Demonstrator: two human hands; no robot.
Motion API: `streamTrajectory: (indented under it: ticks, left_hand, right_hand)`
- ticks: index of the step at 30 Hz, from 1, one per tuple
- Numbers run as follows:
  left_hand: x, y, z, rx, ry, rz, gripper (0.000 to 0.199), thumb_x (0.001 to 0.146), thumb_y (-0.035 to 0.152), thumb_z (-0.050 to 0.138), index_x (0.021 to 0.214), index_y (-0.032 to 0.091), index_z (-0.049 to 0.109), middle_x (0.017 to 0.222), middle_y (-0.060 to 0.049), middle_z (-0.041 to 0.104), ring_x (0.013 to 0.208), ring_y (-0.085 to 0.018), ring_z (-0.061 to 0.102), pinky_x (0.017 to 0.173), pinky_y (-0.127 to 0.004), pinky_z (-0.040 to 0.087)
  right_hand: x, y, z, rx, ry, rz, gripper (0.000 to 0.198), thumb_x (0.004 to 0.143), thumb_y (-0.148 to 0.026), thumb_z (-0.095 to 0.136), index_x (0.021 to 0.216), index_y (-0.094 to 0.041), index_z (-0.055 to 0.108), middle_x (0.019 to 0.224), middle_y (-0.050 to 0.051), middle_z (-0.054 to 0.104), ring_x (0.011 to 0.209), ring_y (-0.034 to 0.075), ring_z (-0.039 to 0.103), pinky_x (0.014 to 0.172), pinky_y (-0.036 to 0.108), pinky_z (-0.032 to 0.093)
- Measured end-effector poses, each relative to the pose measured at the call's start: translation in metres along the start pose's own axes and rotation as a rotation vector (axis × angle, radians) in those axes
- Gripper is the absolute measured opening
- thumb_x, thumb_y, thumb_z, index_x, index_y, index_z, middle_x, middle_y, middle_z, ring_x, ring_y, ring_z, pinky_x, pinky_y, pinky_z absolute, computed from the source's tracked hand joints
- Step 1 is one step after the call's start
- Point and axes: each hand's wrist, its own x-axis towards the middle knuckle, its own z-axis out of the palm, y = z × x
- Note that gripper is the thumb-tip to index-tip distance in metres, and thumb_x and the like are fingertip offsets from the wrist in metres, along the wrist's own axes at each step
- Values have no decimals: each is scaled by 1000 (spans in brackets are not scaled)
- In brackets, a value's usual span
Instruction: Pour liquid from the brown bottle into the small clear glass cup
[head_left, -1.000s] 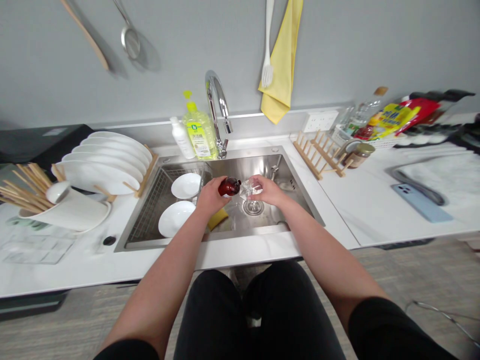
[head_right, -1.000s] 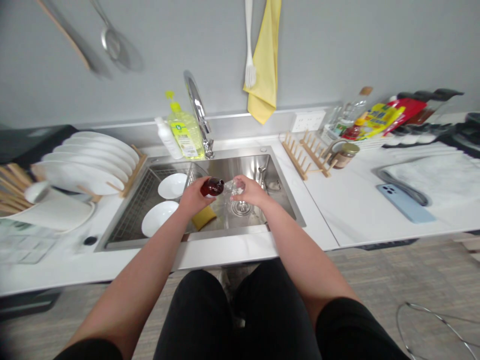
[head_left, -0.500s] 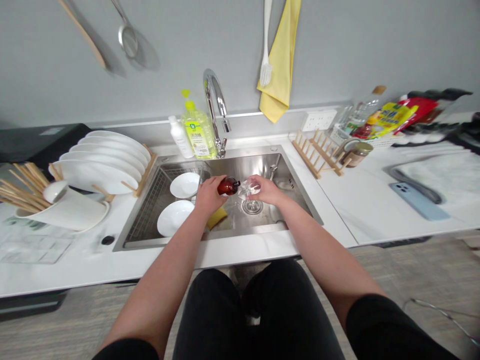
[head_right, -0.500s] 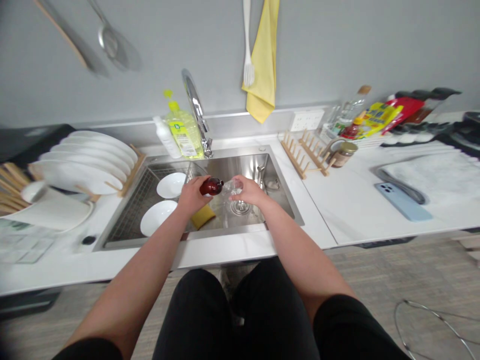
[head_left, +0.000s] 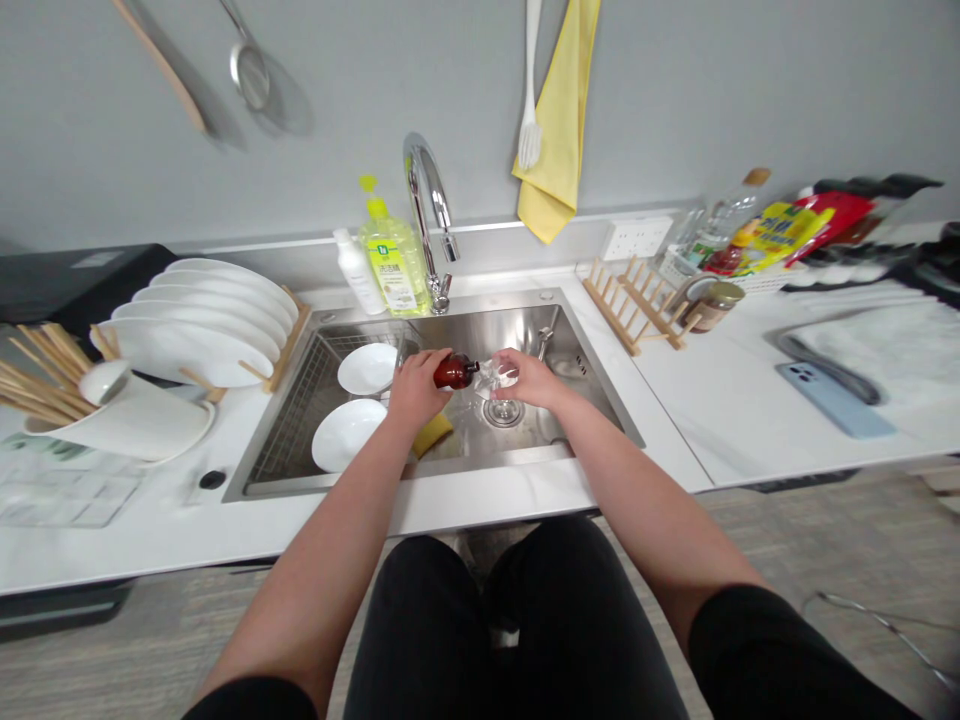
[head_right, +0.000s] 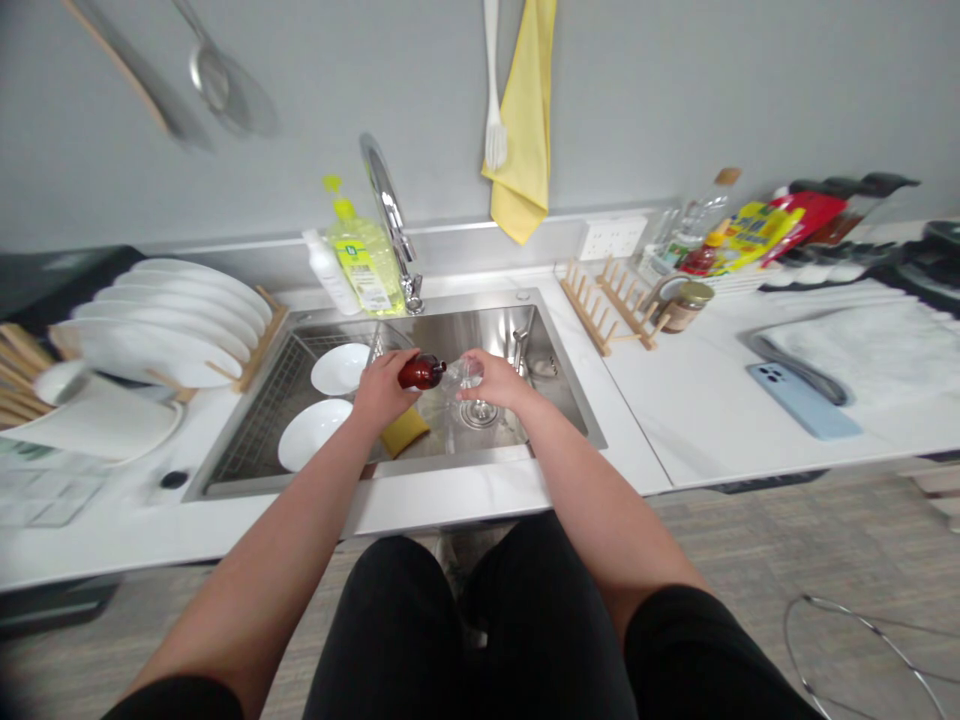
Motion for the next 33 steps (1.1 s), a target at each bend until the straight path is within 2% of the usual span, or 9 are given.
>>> streamTrajectory:
  ticks: [8,14,19,25,33]
  left_hand:
    - [-1,3,-2,27,5,-10,77,82,19,79,158,28,68,153,-9,74,137,-36,69,121,-51,54]
    - [-2,7,-4,77,2,-35,79,82,20,78,159,32,66,157,-8,73,143,-39,66,120,-56,52]
    - [-3,8,-5,92,-9,-39,80,83,21,77,160,33,65,158,-7,72,145,-37,64,120,-55,51]
    - [-3,10,-8,96,-16,-44,80,83,19,76,160,33,65,158,-6,72,143,-37,65,118,-54,51]
    - [-3,7,-4,80,9,-20,79,83,18,76,160,36,65,158,-7,72,144,-40,64,121,-59,47]
  right_hand:
    - [0,-3,-1,-11,-17,24,77,68,-33,106,136,-23,72,129,9,82,115,30,79,105,46,62]
    - [0,-2,-1,-32,-14,0,75,67,-31,106,135,-24,73,125,8,82,112,29,79,104,44,62]
    - [0,-3,-1,-32,-15,8,76,66,-33,106,134,-24,73,125,8,82,112,29,78,103,44,61]
    - [-1,-6,-3,-35,-29,11,75,67,-35,106,134,-24,73,126,8,82,111,29,78,103,44,61]
    - [-1,-5,-1,-32,-24,21,76,67,-36,106,135,-24,73,126,8,81,112,30,78,104,45,62]
